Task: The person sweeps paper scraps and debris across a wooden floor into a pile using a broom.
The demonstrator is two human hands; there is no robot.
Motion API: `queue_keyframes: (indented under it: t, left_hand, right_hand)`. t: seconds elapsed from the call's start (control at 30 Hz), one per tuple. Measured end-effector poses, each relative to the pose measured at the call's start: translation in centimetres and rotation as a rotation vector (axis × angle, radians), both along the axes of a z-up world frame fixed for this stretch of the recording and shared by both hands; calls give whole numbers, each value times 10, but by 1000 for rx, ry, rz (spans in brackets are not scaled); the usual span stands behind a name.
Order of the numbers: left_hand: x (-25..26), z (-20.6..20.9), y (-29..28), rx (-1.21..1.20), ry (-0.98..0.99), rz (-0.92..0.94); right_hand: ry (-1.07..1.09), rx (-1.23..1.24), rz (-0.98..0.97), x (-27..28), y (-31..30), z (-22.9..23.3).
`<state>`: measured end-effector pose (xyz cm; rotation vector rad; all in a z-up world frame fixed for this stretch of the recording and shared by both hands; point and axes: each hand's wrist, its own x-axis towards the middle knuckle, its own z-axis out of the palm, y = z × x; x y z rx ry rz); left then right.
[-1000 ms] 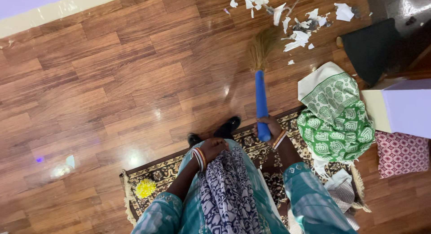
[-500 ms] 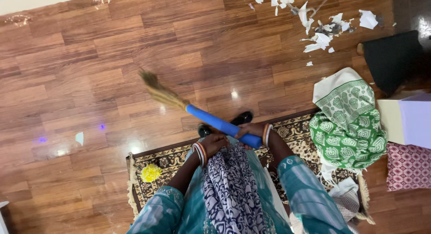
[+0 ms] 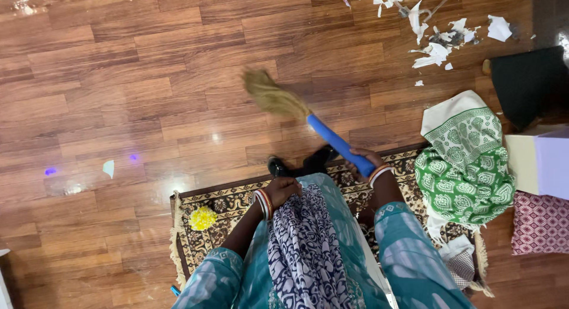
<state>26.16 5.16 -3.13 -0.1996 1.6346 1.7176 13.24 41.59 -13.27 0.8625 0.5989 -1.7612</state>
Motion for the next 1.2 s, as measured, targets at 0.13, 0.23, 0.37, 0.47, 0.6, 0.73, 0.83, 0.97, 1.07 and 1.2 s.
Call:
queue_keyframes:
  t: [0.13,0.23,0.37,0.47,0.6,0.73,0.83,0.97,1.07,1.2]
  left_hand:
    - [-8,4,1,39,3,2]
    - [-14,11,-2,-10,56,-34]
    - [-32,18,4,8,2,35]
    - [-51,11,9,24,-15,103]
    - [-88,-7,17,113,-55,215]
    - [-141,-2,21,76,0,216]
    - [-178,14,31,33,-50,234]
    - [-214,25,47,-3,-20,250]
    - [-226,20,58,13,-2,250]
    - [-236,10,66,-13,-33,217]
  right_hand:
    - [292,244,63,-17,-21,30]
    - [437,427,209,-8,-78,70]
    - [478,376,315,0,-114,130]
    - [405,206,256,-8,-117,133]
    - [221,45,237,-44,-128,71]
    - [154,-26,261,-99,-125,10]
    - [163,20,79,-143,-96,-14]
    - [145,118,-156,-195,-24,-20]
    - [229,146,-279,-246,23,-9]
    - [196,36,-341,-304,65,29]
